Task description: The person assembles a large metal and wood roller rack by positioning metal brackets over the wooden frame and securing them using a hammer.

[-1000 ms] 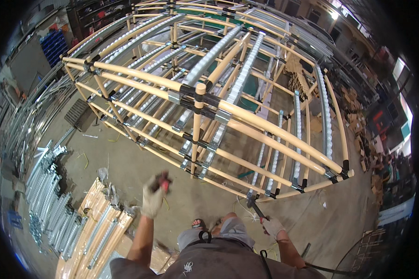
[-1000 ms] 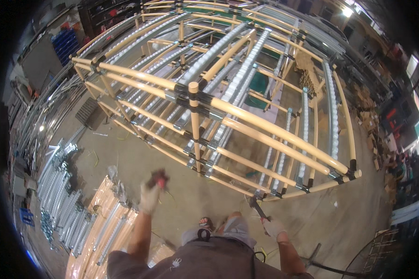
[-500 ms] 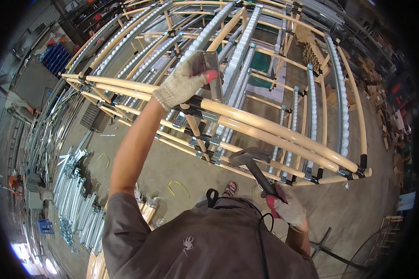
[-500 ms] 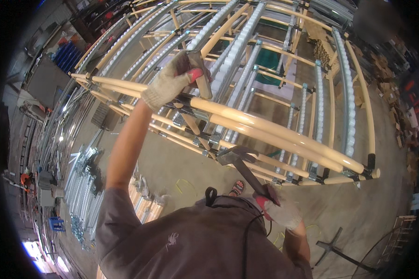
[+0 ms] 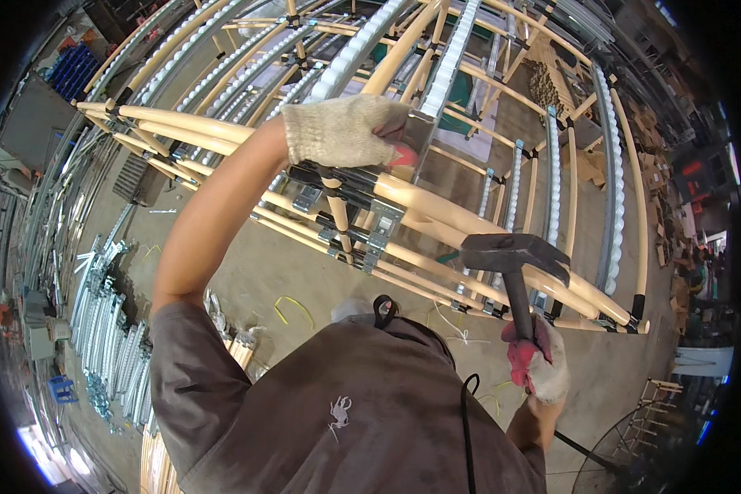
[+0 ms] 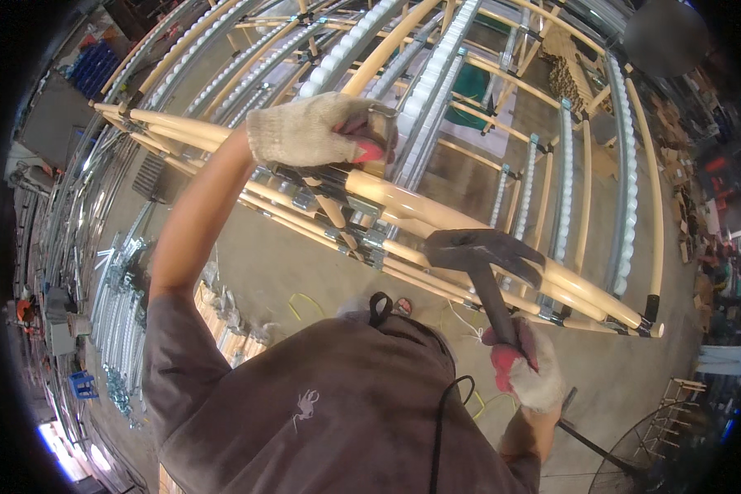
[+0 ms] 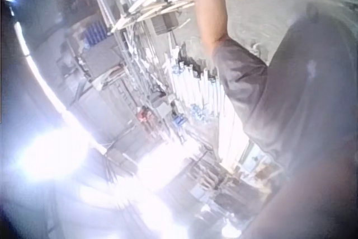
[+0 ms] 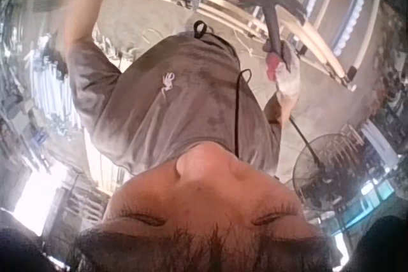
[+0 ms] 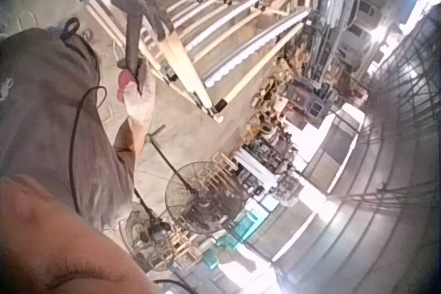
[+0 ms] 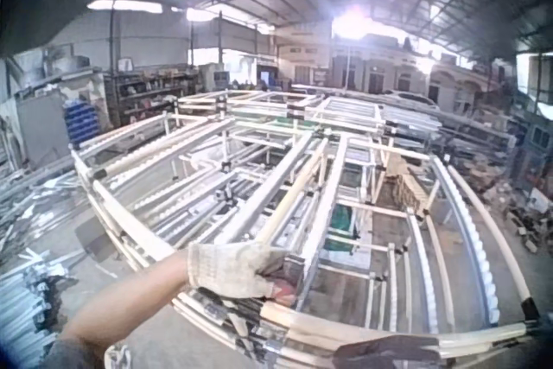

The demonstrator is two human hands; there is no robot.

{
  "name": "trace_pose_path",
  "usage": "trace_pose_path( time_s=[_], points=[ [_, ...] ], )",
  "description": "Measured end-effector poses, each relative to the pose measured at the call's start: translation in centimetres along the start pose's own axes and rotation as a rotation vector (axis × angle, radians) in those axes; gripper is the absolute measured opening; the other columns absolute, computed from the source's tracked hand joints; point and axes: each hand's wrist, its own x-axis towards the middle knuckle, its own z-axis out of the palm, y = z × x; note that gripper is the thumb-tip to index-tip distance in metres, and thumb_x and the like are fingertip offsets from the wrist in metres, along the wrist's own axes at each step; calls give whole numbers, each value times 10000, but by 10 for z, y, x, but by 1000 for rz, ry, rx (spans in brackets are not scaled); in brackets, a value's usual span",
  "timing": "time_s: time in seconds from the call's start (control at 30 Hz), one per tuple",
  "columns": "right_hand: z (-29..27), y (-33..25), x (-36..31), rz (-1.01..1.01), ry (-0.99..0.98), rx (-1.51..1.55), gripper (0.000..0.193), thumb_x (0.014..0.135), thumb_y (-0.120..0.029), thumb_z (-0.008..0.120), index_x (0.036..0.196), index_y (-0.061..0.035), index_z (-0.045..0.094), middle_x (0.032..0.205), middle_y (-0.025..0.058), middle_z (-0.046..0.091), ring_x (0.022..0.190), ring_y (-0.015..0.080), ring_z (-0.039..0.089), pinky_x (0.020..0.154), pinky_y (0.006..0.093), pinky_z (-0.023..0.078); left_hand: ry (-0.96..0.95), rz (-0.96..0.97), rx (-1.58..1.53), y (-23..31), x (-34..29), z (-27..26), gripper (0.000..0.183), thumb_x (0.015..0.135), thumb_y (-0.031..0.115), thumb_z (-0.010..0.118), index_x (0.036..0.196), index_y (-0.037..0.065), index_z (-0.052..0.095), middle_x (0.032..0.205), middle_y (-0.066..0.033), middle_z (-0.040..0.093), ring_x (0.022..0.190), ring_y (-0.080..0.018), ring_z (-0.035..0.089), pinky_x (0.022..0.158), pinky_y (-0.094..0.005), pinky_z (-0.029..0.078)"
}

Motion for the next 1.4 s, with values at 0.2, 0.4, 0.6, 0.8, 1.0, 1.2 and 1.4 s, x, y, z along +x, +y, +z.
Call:
trace_pose_path(
  time_s=[0.2, 0.4, 0.6, 0.8, 1.0, 1.2, 1.4],
  points=[
    [32, -19, 2, -126, 219, -184, 839, 770, -683, 680, 1148, 54, 544, 683, -9, 520, 458, 28, 413, 382, 193, 291, -30, 91, 3, -4, 1, -2, 357, 850, 333, 653, 997, 8, 639, 805, -148, 638, 755, -264, 605, 715, -378, 472],
    [53, -122, 18, -515, 453, -196, 559, 970, -453, 547, 1234, 37, 491, 732, 12, 502, 474, 53, 422, 396, 194, 332, -34, 206, -28, -17, 3, -7, 336, 860, 323, 637, 995, 15, 653, 812, -179, 656, 736, -285, 621, 699, -403, 472],
    [78, -148, 52, -115, 392, -981, 489, 1012, -357, 504, 1348, -1, 484, 1169, 102, 618, 1006, 127, 611, 831, 256, 524, -93, 206, -30, -21, 10, 1, 303, 859, 280, 650, 920, -16, 660, 728, -197, 639, 694, -320, 624, 681, -405, 476],
    [93, -163, 37, -519, 642, -553, 545, 1016, -420, 462, 1336, 20, 485, 823, 1, 600, 522, 23, 450, 457, 201, 342, -113, 293, -36, -28, 15, 1, 328, 872, 306, 661, 920, -19, 661, 748, -200, 647, 723, -341, 634, 713, -421, 488],
    [120, -142, 41, 93, 497, -820, 614, 951, -395, 623, 1354, 46, 479, 971, 44, 634, 740, 81, 575, 663, 196, 459, -82, 276, -41, -35, 15, 2, 315, 881, 297, 656, 978, -1, 682, 806, -206, 662, 785, -365, 645, 748, -419, 501],
    [99, -172, 32, -557, 509, -299, 435, 968, -404, 581, 1200, -37, 581, 946, 35, 665, 513, 23, 391, 417, 192, 297, 32, 386, 0, -36, 17, 12, 318, 856, 301, 674, 941, -5, 683, 850, -211, 654, 854, -368, 641, 765, -435, 499],
    [101, -136, 34, -183, 604, -721, 511, 991, -465, 510, 1246, -24, 547, 844, 17, 578, 597, 38, 435, 505, 207, 316, -70, 273, 44, -34, 9, 2, 396, 889, 397, 632, 896, 4, 680, 798, -203, 636, 809, -353, 642, 750, -439, 492]
  ],
)
